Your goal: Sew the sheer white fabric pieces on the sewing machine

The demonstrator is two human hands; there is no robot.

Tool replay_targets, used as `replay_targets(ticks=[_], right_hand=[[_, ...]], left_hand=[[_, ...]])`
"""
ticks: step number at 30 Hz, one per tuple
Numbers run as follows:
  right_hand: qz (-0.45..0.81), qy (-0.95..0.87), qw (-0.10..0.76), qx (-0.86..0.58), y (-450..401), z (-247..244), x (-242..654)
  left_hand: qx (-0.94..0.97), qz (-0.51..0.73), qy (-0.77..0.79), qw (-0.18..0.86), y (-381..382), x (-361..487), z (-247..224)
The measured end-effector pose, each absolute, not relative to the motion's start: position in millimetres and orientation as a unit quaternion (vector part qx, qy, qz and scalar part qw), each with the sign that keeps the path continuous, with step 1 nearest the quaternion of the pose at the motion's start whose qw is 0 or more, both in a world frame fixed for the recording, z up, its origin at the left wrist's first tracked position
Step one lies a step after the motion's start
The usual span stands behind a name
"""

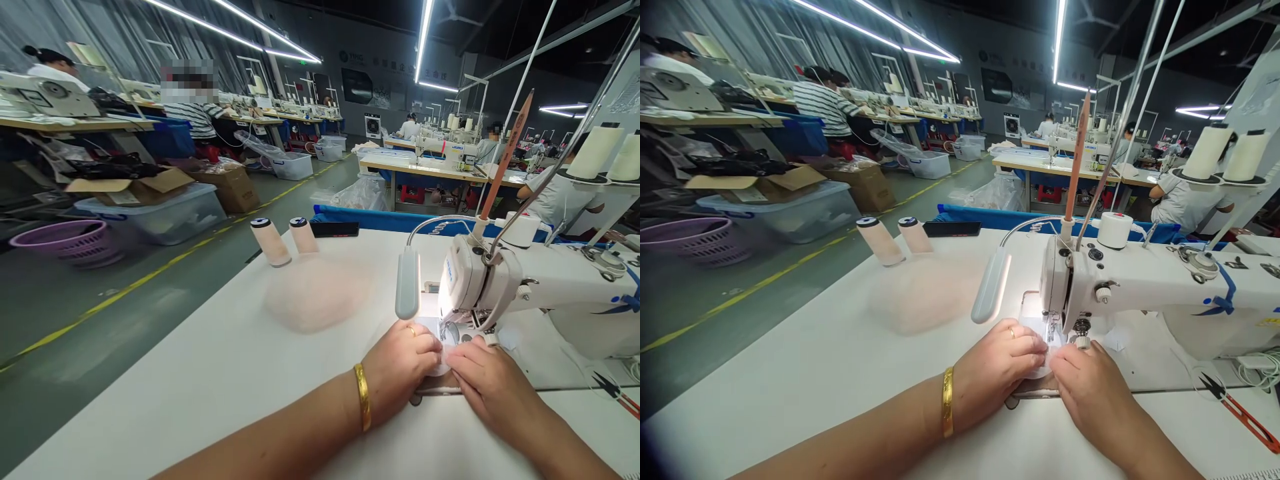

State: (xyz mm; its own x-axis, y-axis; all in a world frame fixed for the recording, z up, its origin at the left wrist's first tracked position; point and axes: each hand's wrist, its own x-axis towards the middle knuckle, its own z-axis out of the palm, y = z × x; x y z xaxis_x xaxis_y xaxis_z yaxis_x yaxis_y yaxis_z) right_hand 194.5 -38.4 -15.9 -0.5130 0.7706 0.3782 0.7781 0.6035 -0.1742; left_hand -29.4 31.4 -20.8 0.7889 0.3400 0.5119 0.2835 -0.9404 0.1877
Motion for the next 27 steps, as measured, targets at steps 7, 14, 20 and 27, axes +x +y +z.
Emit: replay_targets(ticks=[7,14,20,27], right_hand=[[-0.018,-0.87,0.213,-0.445,-39.2,-16.5,194.4],[-0.027,-0.858,0.224,-0.461,-35.7,-16.0,193.0],[0.006,-0.85,0.239,-0.47,-32.4,-17.1,191.6],[0.011,-0.841,0.255,-0.477,-29.4,-17.9,189.5]], left_hand=[[0.949,0.278,0.142,0.041,29.5,-30.1,-20.1],[0.946,0.282,0.157,0.037,35.2,-28.6,-23.0],[0.945,0.28,0.168,0.033,42.6,-27.1,-23.0],[0.947,0.255,0.193,0.011,50.8,-25.3,-23.8]])
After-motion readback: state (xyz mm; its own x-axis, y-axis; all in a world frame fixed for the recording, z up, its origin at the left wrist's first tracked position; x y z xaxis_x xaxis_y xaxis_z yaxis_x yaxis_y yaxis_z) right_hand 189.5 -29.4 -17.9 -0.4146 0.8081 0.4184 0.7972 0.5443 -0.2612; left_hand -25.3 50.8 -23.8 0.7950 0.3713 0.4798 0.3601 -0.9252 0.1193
